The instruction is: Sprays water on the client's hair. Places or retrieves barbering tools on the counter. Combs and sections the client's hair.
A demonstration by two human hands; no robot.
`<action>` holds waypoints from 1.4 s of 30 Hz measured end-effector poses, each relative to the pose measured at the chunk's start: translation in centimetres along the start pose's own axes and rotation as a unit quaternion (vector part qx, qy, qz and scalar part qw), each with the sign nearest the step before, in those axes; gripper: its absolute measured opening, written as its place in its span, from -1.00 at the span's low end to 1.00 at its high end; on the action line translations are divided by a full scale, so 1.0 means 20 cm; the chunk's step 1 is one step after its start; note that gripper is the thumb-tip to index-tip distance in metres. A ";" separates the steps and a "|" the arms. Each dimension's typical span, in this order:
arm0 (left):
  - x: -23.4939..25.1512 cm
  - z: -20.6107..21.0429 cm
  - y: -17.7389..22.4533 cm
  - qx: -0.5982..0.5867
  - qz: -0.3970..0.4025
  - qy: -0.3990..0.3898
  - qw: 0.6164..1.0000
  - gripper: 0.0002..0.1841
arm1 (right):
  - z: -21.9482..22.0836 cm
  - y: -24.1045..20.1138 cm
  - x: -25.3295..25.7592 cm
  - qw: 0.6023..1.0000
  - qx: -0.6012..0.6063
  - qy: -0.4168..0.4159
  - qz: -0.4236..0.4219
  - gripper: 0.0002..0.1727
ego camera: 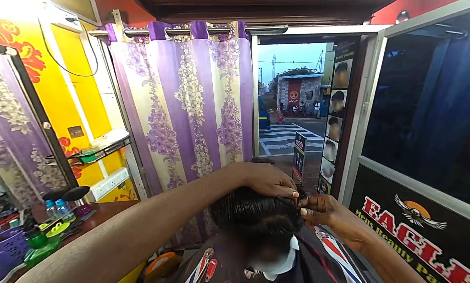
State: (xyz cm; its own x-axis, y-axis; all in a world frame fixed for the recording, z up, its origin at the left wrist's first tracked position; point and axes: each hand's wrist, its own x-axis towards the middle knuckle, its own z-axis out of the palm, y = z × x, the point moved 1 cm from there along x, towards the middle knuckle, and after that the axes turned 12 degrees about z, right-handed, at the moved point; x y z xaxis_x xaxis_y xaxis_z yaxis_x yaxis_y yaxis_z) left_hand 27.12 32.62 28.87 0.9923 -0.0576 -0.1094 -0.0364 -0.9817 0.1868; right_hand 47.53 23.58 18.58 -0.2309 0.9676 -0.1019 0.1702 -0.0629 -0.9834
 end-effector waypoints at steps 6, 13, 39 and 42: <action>-0.02 -0.01 -0.02 0.005 0.026 0.007 1.000 -0.50 | 0.02 -0.01 -0.02 1.000 -0.012 0.009 -0.011 -0.83; -0.01 0.00 -0.01 0.018 0.035 0.012 0.999 -0.53 | -0.01 0.12 -0.08 0.945 -0.152 0.237 -0.166 -0.55; 0.06 -0.05 0.09 0.044 0.004 -0.012 0.999 -0.49 | 0.31 0.06 -0.14 0.746 -0.357 0.391 -0.405 -0.66; 0.07 -0.05 0.11 0.053 0.032 0.029 0.998 -0.49 | 0.32 0.07 -0.18 0.736 -0.348 0.412 -0.409 -0.68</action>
State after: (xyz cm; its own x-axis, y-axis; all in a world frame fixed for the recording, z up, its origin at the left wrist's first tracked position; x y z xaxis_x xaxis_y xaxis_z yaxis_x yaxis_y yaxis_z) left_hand 28.57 30.52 30.18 0.9927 -0.1127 -0.0431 -0.1086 -0.9903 0.0866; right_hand 42.52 18.55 16.61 0.0823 0.4500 0.8892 0.8130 0.4857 -0.3211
